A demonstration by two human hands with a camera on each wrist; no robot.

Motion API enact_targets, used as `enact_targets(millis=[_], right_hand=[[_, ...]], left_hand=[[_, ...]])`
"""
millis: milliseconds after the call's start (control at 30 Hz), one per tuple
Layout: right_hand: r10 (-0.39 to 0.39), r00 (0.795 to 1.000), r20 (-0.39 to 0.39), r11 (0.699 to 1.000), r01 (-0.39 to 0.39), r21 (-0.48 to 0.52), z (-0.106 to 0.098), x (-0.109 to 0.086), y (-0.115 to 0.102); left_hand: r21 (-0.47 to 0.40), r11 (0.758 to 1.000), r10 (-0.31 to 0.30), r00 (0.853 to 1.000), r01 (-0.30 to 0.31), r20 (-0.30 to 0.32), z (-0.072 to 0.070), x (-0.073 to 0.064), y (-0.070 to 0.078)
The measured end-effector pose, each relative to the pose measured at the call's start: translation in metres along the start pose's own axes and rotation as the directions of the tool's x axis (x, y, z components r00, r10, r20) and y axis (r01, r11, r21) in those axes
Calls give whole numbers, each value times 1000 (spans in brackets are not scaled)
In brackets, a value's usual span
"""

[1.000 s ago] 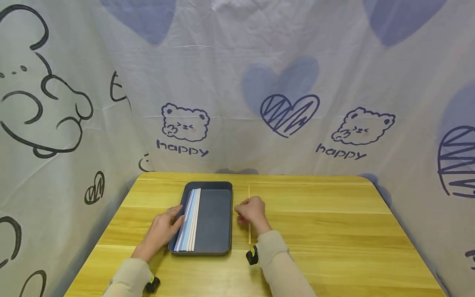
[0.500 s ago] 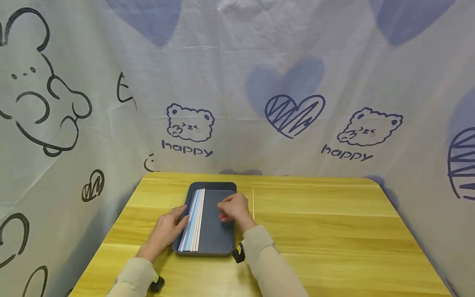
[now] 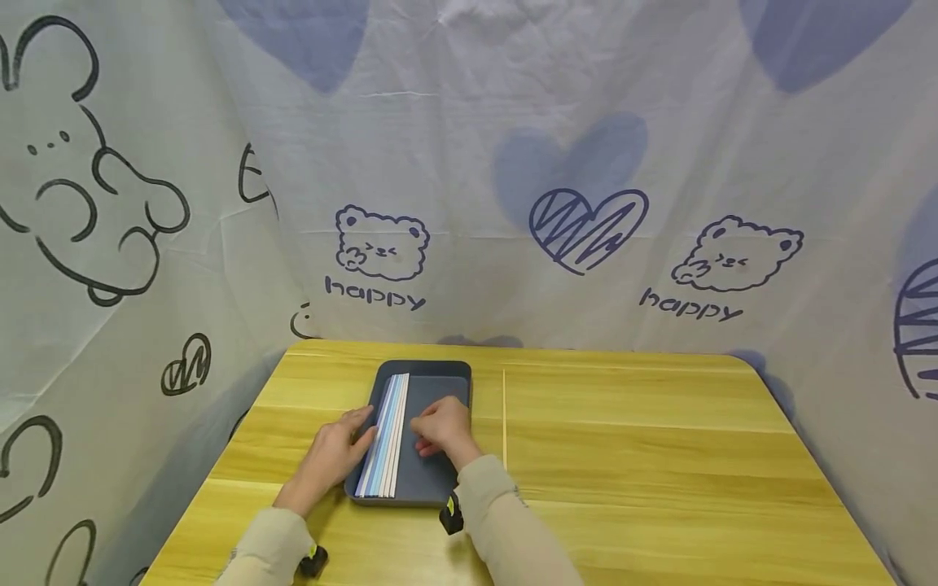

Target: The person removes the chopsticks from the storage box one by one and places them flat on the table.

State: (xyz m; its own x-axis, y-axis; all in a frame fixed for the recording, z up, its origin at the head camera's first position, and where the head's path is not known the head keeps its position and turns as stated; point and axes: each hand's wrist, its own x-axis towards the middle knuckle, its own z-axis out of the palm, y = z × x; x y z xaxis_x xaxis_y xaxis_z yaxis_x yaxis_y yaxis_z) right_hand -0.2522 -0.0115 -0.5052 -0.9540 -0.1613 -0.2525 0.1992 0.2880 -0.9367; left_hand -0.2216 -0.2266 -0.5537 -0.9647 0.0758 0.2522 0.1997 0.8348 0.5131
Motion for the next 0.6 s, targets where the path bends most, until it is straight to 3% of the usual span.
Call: enact_targets(millis=[367,600], right_hand=[[59,998,17,998,-59,2,15,2,4],[74,997,9,995,-73,-63,27,4,9]], left_hand=[[9,1000,18,1000,-18,3,-1,3,2],[6,1000,-1,1000,1,7,-3,1,1]])
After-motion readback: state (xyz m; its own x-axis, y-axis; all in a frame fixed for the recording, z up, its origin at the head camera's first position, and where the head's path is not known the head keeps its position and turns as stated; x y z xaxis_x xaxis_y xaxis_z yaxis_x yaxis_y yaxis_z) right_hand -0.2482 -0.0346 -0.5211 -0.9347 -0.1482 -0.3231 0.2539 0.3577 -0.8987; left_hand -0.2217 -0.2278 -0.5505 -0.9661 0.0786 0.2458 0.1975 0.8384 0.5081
